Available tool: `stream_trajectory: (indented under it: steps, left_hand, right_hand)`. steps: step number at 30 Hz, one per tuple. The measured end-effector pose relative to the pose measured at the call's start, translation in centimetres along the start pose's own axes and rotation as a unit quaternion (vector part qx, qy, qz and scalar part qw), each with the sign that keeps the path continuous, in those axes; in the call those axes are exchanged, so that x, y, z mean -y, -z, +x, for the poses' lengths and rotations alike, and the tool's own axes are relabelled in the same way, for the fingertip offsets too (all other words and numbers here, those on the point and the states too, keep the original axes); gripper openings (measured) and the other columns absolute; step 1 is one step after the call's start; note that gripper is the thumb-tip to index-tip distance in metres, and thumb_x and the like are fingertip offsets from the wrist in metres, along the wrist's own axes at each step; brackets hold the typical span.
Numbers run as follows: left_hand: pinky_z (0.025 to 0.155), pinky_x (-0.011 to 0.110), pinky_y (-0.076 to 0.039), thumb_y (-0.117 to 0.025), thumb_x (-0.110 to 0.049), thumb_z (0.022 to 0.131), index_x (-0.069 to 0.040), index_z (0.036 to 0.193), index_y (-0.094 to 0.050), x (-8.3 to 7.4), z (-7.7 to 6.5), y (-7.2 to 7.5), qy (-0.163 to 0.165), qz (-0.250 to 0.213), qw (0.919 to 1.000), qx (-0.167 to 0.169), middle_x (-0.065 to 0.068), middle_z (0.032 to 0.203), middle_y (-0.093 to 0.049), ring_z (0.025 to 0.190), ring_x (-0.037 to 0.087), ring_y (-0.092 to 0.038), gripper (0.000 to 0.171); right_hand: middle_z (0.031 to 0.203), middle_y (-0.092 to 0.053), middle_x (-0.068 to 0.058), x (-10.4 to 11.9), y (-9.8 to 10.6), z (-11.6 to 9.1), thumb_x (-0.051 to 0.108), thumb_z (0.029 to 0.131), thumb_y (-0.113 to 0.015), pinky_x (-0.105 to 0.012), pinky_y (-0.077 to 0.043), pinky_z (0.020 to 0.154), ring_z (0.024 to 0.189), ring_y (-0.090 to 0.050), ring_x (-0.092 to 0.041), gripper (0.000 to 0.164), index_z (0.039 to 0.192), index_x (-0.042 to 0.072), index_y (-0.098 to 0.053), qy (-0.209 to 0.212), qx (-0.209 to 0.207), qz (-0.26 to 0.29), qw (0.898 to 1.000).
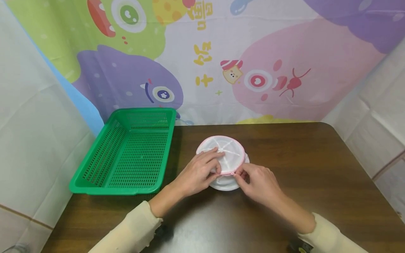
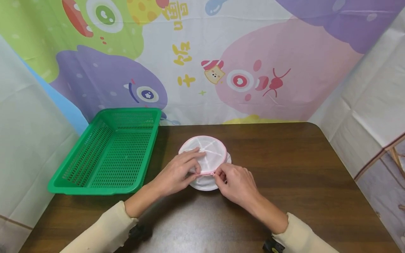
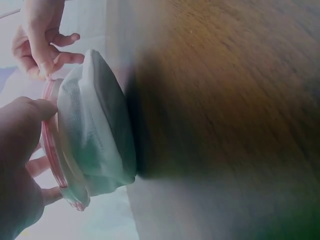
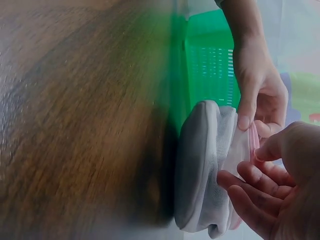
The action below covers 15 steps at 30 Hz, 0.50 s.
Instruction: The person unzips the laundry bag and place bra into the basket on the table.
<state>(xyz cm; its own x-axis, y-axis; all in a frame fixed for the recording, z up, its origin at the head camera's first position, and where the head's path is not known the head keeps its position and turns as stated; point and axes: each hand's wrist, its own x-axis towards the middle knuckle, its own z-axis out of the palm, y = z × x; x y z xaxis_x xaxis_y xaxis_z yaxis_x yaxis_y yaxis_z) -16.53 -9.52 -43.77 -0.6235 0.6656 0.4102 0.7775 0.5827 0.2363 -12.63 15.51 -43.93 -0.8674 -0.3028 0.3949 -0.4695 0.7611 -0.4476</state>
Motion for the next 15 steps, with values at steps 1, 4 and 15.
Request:
stream_trajectory:
  steps: [1,4,15]
  left_hand:
    - [0.122,0.067,-0.054,-0.089,-0.015,0.097,-0.016,0.104,-0.068,-0.05,0.01,0.02,0.002,0.008,1.0000,0.003,0.011,0.157,-0.071,0.157,0.038,-0.060,0.022]
    - [0.120,0.070,-0.054,-0.090,-0.025,0.098,-0.016,0.111,-0.068,-0.21,0.05,-0.02,0.013,0.041,0.9989,0.016,0.011,0.160,-0.068,0.157,0.039,-0.060,0.027]
    - [0.119,0.068,-0.056,-0.088,-0.036,0.099,-0.020,0.114,-0.074,-0.51,0.40,-0.20,0.032,0.066,0.9962,0.047,0.013,0.168,-0.062,0.159,0.045,-0.056,0.026]
  right_hand:
    - [0.073,-0.069,0.009,0.05,0.01,0.01,0.010,0.092,-0.085,-0.023,-0.044,0.060,0.065,-0.058,-0.005,0.015,0.085,0.018,-0.075,0.000,0.002,0.001,1.000]
    - [0.073,-0.070,0.008,0.23,0.01,0.05,0.010,0.092,-0.085,-0.023,-0.044,0.060,0.064,-0.060,-0.006,0.014,0.085,0.017,-0.075,-0.001,0.004,0.001,1.000]
    - [0.074,-0.073,0.008,0.88,-0.09,0.26,0.011,0.092,-0.087,-0.024,-0.048,0.062,0.067,-0.061,-0.001,0.013,0.087,0.016,-0.077,-0.002,0.008,0.004,1.000]
